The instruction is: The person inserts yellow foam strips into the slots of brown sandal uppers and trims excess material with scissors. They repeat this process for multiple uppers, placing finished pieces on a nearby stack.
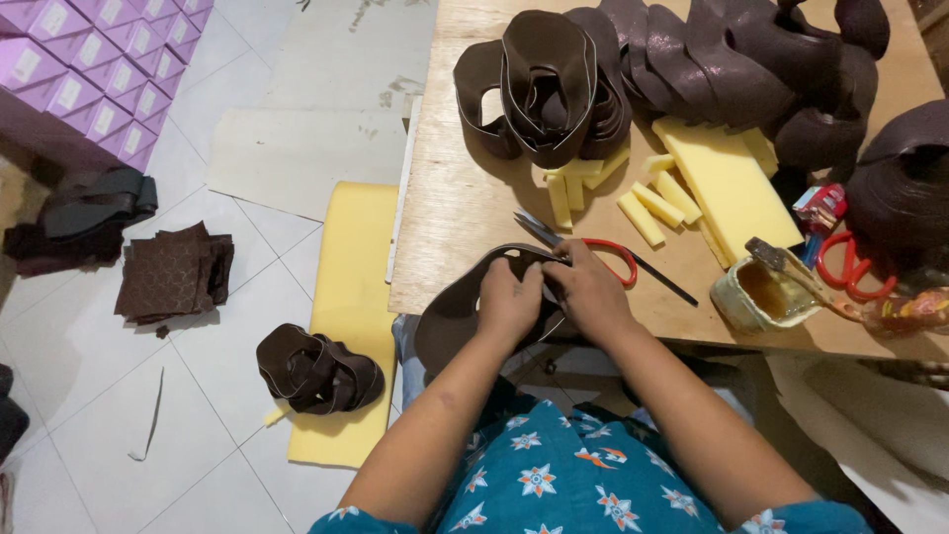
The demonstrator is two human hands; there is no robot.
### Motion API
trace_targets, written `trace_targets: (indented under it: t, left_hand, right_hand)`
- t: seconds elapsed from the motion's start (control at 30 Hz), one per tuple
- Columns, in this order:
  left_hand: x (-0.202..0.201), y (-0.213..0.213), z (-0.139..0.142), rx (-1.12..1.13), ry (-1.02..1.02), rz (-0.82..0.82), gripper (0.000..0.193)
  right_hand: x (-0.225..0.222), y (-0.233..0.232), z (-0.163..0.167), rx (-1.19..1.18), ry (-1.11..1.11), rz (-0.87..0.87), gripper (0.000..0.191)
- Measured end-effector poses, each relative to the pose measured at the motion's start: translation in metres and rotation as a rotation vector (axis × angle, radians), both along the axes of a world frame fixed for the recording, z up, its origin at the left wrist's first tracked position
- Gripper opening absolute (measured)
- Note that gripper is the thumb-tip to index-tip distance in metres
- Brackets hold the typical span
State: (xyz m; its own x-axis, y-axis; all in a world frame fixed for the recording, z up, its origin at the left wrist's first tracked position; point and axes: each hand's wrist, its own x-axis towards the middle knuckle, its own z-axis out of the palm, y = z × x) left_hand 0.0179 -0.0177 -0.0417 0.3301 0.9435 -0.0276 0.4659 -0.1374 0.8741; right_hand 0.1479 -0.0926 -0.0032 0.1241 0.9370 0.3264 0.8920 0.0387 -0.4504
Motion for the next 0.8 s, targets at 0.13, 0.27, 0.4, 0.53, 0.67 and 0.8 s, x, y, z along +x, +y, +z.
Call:
trace_targets:
  t: [0.13,0.27,0.4,0.53,0.67,0.8]
  left_hand:
    - [-0.001,0.002,0.002,0.054,-0.086,0.067,0.034]
    - [-0.003,0.005,0.002,0.049,-0.023,0.009,0.021]
    - [-0.005,0.007,0.003,-0.002,0.002,-0.039,0.019]
    - [-0.009,0.011,0.006,-0.011,-0.094,-0.086,0.019]
    - [-0.008,0.01,0.003,0.046,-0.128,-0.116,0.02]
    - [-0.004,0.009,-0.011,-0.06,-0.088,-0.092,0.021]
  right_hand:
    - [0.005,0.009,-0.003,-0.033,0.067,-0.012,0.025]
    - [0.001,0.014,-0.002,-0.082,0.032,-0.146,0.016]
    - [-0.006,0.015,0.003,0.145,-0.073,-0.054,0.019]
    - [-0.008,0.012,0.006,0.242,-0.105,0.017,0.021]
    - [-0.003,0.014,0.003,0.145,-0.158,0.027,0.022]
    - [0.007,0.02,0.0,0.009,-0.081,0.082,0.024]
